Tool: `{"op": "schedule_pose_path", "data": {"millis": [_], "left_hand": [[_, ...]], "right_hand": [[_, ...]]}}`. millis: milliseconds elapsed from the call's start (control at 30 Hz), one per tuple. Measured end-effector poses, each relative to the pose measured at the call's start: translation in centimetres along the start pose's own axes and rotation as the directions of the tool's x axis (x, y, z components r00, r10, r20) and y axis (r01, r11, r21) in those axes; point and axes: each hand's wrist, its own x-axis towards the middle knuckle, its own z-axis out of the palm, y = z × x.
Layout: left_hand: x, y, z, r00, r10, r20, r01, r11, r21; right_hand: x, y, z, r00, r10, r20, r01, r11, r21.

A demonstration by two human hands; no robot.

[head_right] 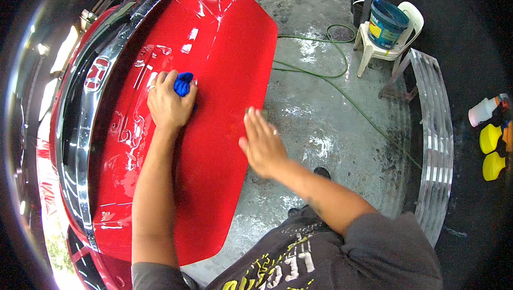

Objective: The person uses a blue cloth and a small abrasive pad to rub the rear trunk lid of a red car. They repeatedly wipe the surface in circular and linear motions, occasionally dipping the cloth into a bucket of water to wet it before resuming polishing.

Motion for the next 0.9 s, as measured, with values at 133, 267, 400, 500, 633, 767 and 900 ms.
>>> {"op": "schedule_pose_path", "data": {"millis": [133, 267, 400, 500, 633, 767, 900], "left_hand": [[1.0, 0.8, 1.1, 0.999, -0.005, 0.041, 0.007, 0.999, -0.038], [3.9, 1.7, 1.8, 0.996, -0.017, 0.083, 0.022, 0.998, -0.056], [7.7, 2.6, 5.3, 0.995, -0.034, 0.09, 0.038, 0.998, -0.046], [11.4, 3.9, 8.6, 1.0, -0.004, 0.031, 0.005, 0.999, -0.041], [13.4, 4.1, 11.2, 0.998, -0.059, 0.005, 0.059, 0.998, 0.006], [14.5, 5.1, 11.6, 0.994, -0.108, 0.015, 0.107, 0.994, 0.01], [15.6, 5.7, 12.7, 0.996, -0.087, 0.023, 0.088, 0.996, -0.029]], "right_hand": [[3.4, 2.8, -1.6, 0.999, 0.032, -0.029, -0.035, 0.994, -0.107], [15.0, 10.1, -5.4, 0.987, 0.109, -0.118, -0.118, 0.99, -0.072], [23.9, 15.0, -9.1, 0.983, 0.15, -0.106, -0.156, 0.987, -0.044], [28.3, 18.8, -10.9, 0.985, 0.142, -0.101, -0.143, 0.99, 0.001], [25.1, 16.4, -9.5, 0.993, 0.119, -0.024, -0.118, 0.992, 0.046], [17.9, 15.7, -8.9, 0.993, -0.073, 0.088, 0.081, 0.992, -0.092], [29.5, 21.5, -12.5, 0.996, -0.038, -0.08, 0.038, 0.999, -0.008]]}}
